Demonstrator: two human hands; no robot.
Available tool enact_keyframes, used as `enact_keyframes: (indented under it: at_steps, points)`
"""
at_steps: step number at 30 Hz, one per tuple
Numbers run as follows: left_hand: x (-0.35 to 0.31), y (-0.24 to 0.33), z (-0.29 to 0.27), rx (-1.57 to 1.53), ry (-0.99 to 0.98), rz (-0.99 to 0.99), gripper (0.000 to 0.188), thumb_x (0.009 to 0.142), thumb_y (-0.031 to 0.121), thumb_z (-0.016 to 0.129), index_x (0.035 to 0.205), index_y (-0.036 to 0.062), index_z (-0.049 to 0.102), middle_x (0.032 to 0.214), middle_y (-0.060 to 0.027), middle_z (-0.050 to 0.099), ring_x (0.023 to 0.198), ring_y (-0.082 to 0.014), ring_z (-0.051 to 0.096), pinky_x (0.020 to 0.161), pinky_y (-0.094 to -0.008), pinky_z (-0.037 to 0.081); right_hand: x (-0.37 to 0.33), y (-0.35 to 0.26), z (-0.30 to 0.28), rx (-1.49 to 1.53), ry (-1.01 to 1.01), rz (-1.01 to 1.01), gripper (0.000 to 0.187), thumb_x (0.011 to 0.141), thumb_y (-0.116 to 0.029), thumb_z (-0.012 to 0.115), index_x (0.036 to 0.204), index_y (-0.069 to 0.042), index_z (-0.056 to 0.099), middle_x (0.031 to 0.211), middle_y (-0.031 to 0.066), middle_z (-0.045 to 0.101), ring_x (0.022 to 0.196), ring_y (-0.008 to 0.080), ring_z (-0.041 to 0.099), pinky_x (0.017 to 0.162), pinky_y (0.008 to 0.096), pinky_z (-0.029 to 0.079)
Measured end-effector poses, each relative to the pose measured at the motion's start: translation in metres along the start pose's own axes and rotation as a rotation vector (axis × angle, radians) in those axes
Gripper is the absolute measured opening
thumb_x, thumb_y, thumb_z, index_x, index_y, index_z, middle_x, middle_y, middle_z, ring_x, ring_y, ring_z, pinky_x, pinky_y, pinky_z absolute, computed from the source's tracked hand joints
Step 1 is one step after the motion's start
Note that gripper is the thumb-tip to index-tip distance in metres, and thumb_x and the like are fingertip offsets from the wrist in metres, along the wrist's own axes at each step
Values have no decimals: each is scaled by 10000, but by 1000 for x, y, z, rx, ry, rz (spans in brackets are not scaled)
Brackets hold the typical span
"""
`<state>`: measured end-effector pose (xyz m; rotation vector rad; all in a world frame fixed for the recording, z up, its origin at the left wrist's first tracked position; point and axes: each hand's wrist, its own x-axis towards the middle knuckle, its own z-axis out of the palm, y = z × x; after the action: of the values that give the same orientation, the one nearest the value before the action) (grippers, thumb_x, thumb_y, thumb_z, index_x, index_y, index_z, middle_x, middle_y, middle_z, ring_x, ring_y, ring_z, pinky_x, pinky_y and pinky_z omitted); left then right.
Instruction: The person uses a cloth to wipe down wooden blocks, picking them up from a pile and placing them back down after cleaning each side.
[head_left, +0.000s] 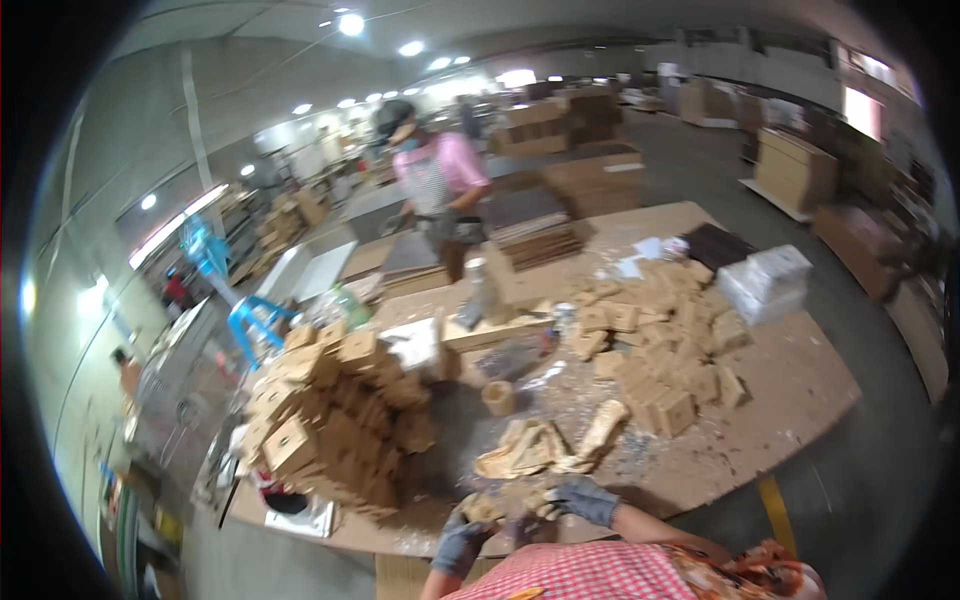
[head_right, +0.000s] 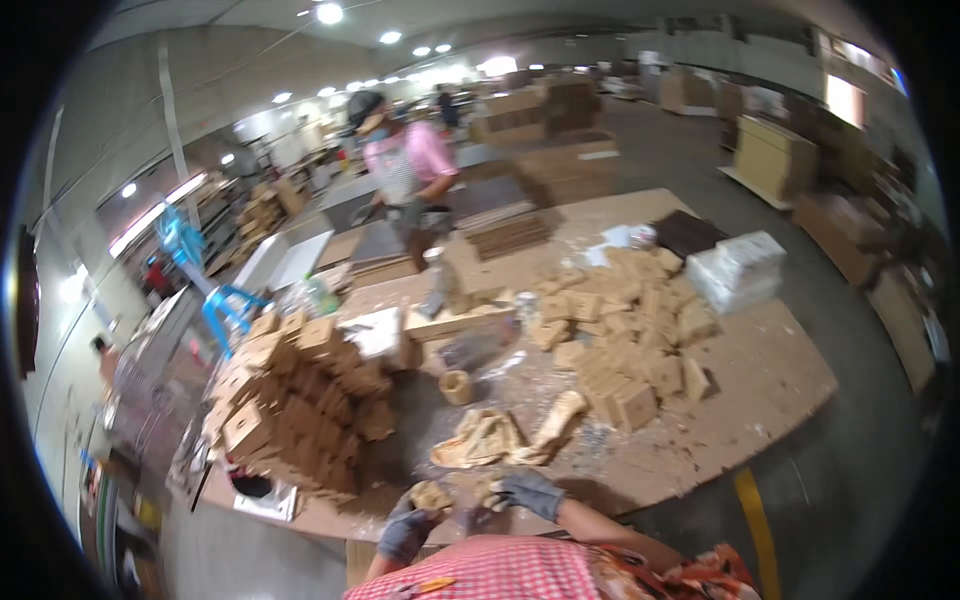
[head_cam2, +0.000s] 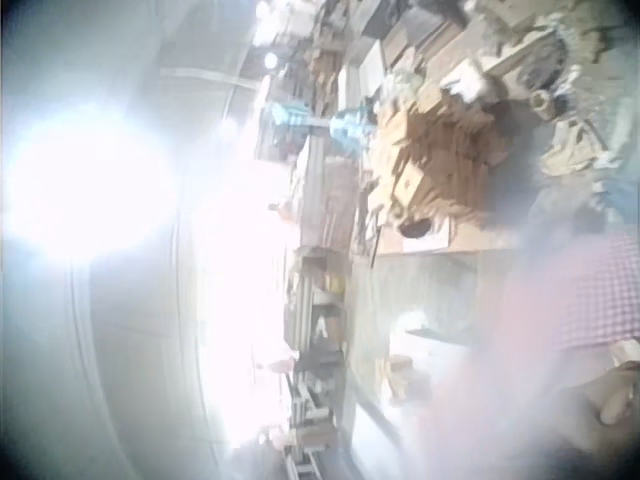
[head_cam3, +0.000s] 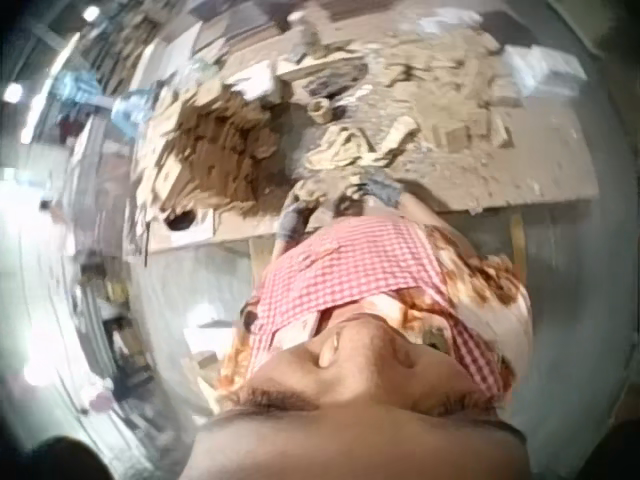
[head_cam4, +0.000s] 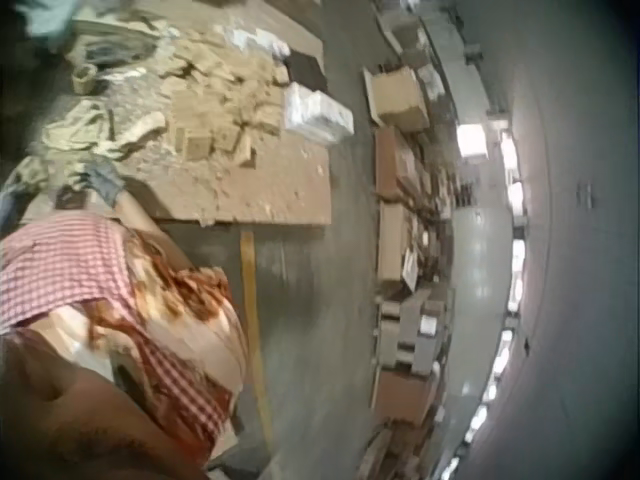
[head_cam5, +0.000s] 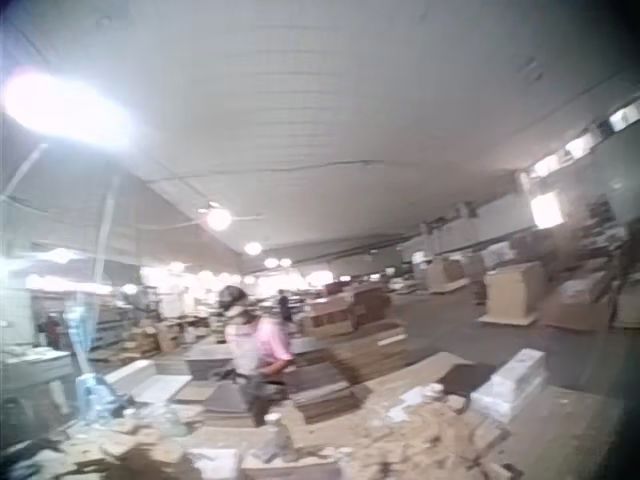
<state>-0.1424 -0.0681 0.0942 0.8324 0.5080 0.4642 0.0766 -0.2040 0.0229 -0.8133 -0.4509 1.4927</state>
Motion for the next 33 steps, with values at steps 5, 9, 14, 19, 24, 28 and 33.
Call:
enact_keyframes:
  at_steps: [5,9,14,19,24,28,33]
  points:
    - [8,-7,0,258,-24,-75,627,757,55,704,1307,15,406,1160,-96,564,980,-192,600,836,-303,514,-25,-8,33,-70,223,-107,196,898,-57,510,1057,32,584,877,128,658,720,227,656,655,290,547]
    - [16,7,-2,610,-61,278,642,753,34,713,1320,43,411,1203,-94,541,1069,-184,545,877,-295,489,-7,9,15,-319,396,-262,214,911,-81,475,1068,2,594,937,57,637,832,121,592,750,242,487]
    - [-1,44,28,405,-102,268,650,773,-55,664,1347,36,373,1216,-96,515,1086,-170,517,845,-274,493,-15,-29,62,-427,393,-343,181,913,-145,541,1014,-11,611,868,13,621,768,78,552,700,216,469]
    - [-1,45,26,378,-91,165,601,794,-31,658,1330,30,392,1207,-87,524,1045,-157,539,869,-274,471,-21,-46,110,-283,366,-325,201,882,-147,591,1013,3,616,870,30,626,789,106,564,735,236,476]
    - [-1,42,31,293,-141,130,581,794,-35,656,1312,34,403,1195,-83,531,1049,-153,532,865,-277,472,-19,-49,116,-739,417,-512,280,833,-178,646,1026,20,610,935,96,633,872,196,589,819,316,471]
    - [3,42,39,287,-112,166,567,787,-28,671,1289,25,414,1190,-85,536,1040,-152,536,859,-272,471,-21,-66,132,-1181,448,-595,279,820,-201,646,1008,4,618,913,136,580,844,262,574,782,343,465]
    - [10,42,58,360,-33,225,543,762,-5,710,1240,7,452,1082,-72,583,958,-141,563,810,-262,486,-23,-71,119,-1452,418,-651,252,837,-223,622,1003,-34,631,889,127,540,828,268,545,751,358,462]
